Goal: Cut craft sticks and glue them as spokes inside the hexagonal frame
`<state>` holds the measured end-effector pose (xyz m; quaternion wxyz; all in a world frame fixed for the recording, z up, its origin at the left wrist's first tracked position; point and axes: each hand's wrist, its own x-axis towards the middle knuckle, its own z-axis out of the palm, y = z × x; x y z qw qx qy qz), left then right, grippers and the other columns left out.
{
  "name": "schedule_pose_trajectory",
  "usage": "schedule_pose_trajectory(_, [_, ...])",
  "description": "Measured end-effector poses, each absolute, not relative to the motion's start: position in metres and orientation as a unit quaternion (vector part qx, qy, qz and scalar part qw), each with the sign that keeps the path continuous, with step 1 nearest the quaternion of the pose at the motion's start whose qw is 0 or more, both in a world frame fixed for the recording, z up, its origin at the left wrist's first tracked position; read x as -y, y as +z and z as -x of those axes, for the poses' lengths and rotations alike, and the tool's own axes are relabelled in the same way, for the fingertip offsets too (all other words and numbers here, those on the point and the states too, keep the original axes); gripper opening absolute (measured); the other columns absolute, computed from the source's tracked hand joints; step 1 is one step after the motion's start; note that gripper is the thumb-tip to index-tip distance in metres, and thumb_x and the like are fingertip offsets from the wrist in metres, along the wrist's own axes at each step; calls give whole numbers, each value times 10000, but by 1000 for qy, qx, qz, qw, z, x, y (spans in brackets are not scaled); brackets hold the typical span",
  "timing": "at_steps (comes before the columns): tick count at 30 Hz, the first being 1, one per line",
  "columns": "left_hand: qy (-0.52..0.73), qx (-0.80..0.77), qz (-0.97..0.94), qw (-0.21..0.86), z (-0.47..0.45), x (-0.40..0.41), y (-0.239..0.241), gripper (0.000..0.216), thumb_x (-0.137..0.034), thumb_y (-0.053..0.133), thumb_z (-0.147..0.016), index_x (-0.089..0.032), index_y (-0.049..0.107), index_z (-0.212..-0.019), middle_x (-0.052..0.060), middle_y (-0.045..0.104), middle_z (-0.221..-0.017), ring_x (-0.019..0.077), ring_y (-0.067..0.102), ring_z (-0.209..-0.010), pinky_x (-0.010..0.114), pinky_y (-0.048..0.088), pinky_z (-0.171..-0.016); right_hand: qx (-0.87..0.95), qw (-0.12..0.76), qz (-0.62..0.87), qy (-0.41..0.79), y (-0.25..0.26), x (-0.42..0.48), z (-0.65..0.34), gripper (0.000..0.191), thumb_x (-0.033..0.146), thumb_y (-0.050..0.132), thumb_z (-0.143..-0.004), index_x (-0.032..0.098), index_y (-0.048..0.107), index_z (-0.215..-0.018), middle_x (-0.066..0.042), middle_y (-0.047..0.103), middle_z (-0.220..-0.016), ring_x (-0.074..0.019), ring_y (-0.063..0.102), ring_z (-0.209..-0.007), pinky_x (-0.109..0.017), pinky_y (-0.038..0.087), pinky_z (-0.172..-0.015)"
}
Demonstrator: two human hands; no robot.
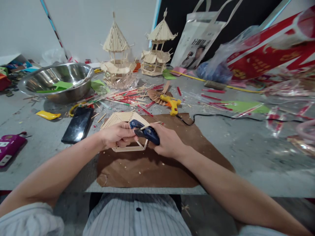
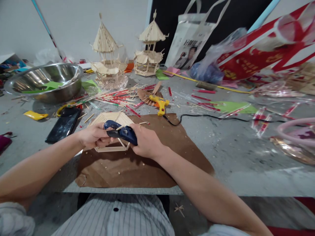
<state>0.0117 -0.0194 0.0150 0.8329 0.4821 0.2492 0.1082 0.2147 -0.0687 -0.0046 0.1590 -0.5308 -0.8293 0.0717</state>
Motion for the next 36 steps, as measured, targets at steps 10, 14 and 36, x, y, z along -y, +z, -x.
schedule_pose_trajectory(10, [167, -289, -574, 748, -18, 24, 19, 314, -447, 574, -693, -139, 520, -663, -102, 205, -392, 18, 136, -323, 147, 99, -310, 812, 167, 554, 80, -2, 68, -213, 482, 224, 467, -622, 118, 427, -1091, -128, 589, -1010, -267, 566, -891, -376, 430, -726])
schedule_pose_trajectory(14, [291, -319, -714, 551, -26, 30, 14, 333, -446, 477, -759, -130, 533, -671, -48, 396, -483, 41, 346, -442, 152, 278, -415, 798, 174, 573, 71, -2, 69, -212, 470, 208, 471, -613, 143, 434, -1077, -113, 599, -986, -260, 566, -882, -365, 426, -716])
schedule_pose_trajectory(36, [218, -322, -635, 668, -21, 28, 11, 331, -457, 544, -712, -128, 525, -669, -91, 273, -376, 17, 201, -330, 159, 134, -334, 821, 170, 541, 58, -5, 64, -216, 552, 188, 461, -593, 116, 377, -1134, -141, 542, -1059, -256, 536, -929, -377, 417, -750])
